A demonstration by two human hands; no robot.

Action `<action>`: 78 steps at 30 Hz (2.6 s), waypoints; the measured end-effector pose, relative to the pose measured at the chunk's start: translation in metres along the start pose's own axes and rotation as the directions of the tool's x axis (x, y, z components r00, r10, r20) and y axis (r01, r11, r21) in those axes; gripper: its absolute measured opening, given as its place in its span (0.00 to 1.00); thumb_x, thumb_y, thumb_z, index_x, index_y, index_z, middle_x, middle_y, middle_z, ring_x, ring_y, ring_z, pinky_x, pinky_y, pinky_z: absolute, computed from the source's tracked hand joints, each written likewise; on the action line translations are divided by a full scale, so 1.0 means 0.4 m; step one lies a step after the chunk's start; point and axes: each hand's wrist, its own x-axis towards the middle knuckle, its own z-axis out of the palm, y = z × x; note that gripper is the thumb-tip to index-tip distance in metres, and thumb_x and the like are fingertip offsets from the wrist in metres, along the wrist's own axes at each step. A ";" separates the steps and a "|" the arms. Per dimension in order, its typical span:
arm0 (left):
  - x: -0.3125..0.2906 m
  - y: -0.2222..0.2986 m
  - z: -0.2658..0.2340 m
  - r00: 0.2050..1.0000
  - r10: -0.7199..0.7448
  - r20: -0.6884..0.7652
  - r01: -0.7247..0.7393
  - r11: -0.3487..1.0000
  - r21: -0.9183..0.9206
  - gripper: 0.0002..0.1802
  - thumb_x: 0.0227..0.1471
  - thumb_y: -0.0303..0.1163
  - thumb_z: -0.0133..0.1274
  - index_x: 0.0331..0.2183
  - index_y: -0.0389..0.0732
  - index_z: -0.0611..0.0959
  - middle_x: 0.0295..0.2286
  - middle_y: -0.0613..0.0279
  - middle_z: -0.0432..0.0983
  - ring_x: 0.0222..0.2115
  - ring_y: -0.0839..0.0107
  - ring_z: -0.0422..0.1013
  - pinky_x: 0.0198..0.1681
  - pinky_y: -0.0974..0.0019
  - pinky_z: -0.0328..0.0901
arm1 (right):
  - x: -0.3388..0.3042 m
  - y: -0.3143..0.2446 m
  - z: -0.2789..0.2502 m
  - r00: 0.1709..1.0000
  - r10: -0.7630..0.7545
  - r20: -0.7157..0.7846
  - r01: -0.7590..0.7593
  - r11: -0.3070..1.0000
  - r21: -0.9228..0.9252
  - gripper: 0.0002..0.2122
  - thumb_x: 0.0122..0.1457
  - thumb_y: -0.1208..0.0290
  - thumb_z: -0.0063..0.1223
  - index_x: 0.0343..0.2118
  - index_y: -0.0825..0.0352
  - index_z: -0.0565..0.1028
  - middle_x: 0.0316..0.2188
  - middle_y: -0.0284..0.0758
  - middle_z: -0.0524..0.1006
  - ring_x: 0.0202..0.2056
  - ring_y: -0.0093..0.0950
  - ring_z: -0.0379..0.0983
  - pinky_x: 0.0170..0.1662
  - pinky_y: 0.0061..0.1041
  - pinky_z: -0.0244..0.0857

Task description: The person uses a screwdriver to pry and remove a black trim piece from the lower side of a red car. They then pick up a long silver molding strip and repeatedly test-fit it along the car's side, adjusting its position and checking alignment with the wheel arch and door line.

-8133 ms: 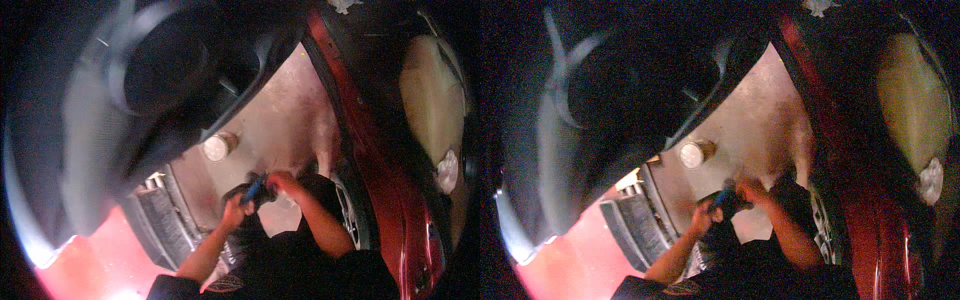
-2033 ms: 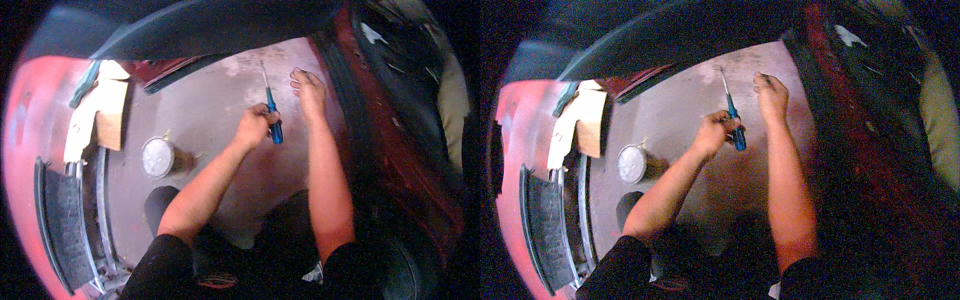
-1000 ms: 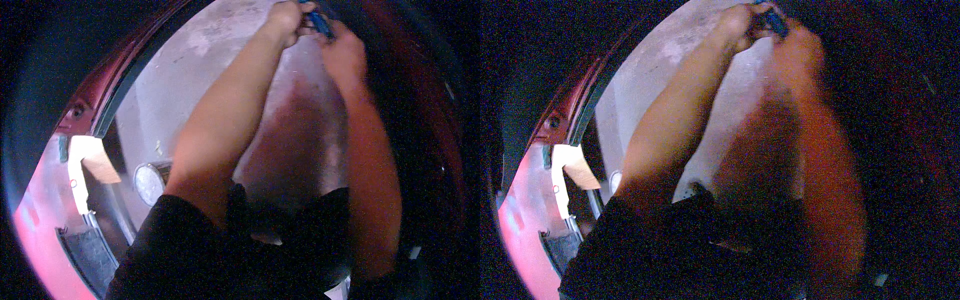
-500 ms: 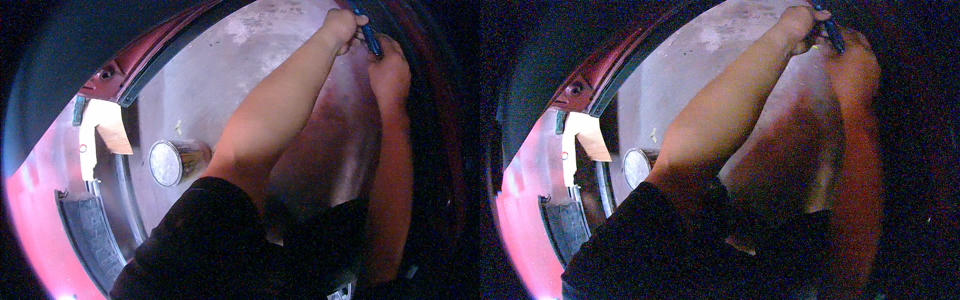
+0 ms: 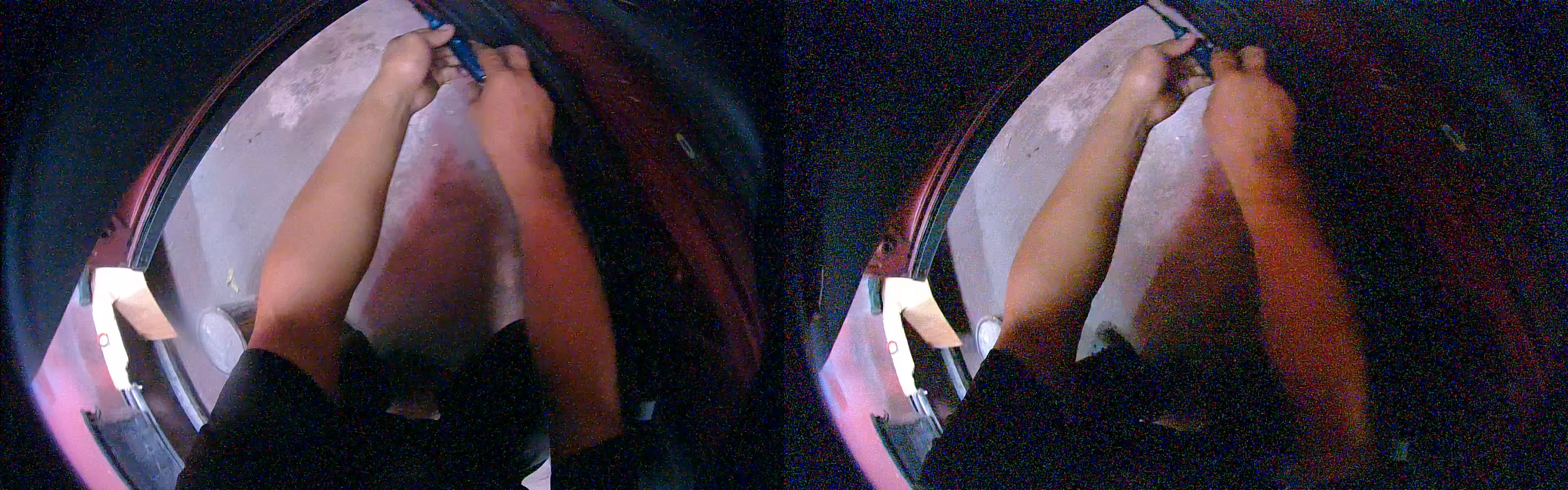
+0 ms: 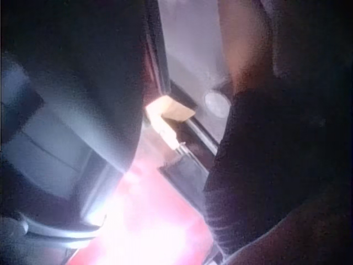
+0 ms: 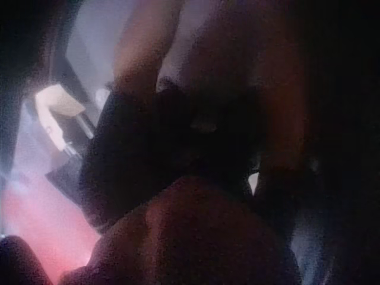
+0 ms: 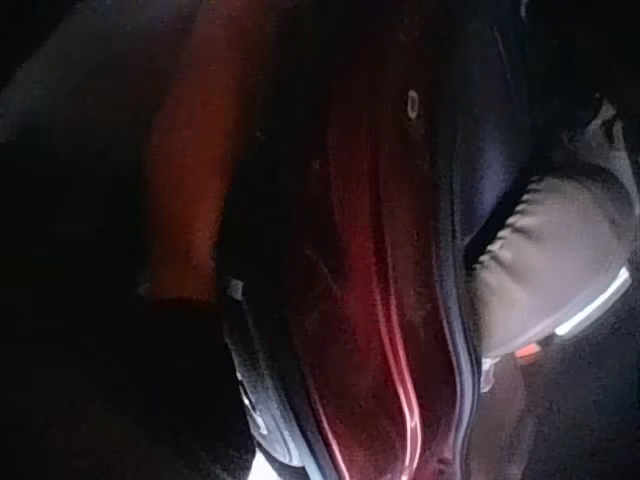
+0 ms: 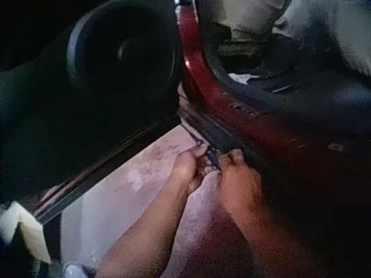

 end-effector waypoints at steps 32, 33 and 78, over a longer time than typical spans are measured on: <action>0.049 0.000 0.009 0.999 -0.021 -0.049 0.016 0.995 -0.100 0.13 0.62 0.34 0.44 0.38 0.34 0.77 0.32 0.53 0.80 0.30 0.63 0.76 0.36 0.62 0.71 | 0.004 0.011 0.016 0.996 0.008 -0.094 0.011 0.979 0.202 0.21 0.58 0.67 0.52 0.55 0.61 0.71 0.55 0.40 0.71 0.38 0.46 0.78 0.43 0.41 0.73; 0.049 0.000 0.011 0.998 -0.021 -0.056 0.015 0.994 -0.106 0.13 0.62 0.34 0.44 0.38 0.34 0.77 0.32 0.52 0.80 0.30 0.63 0.76 0.35 0.62 0.71 | 0.005 0.013 0.018 0.995 0.007 -0.095 0.012 0.980 0.201 0.21 0.58 0.67 0.52 0.55 0.61 0.71 0.55 0.40 0.71 0.38 0.46 0.78 0.43 0.41 0.73; -0.027 0.149 -0.032 0.998 -0.054 -0.013 0.048 0.956 -0.289 0.18 0.64 0.35 0.42 0.50 0.33 0.71 0.43 0.50 0.78 0.35 0.63 0.75 0.41 0.65 0.73 | 0.079 -0.131 -0.047 0.952 0.297 0.073 -0.299 0.853 0.428 0.25 0.65 0.49 0.39 0.29 0.69 0.76 0.21 0.52 0.78 0.27 0.50 0.78 0.33 0.47 0.72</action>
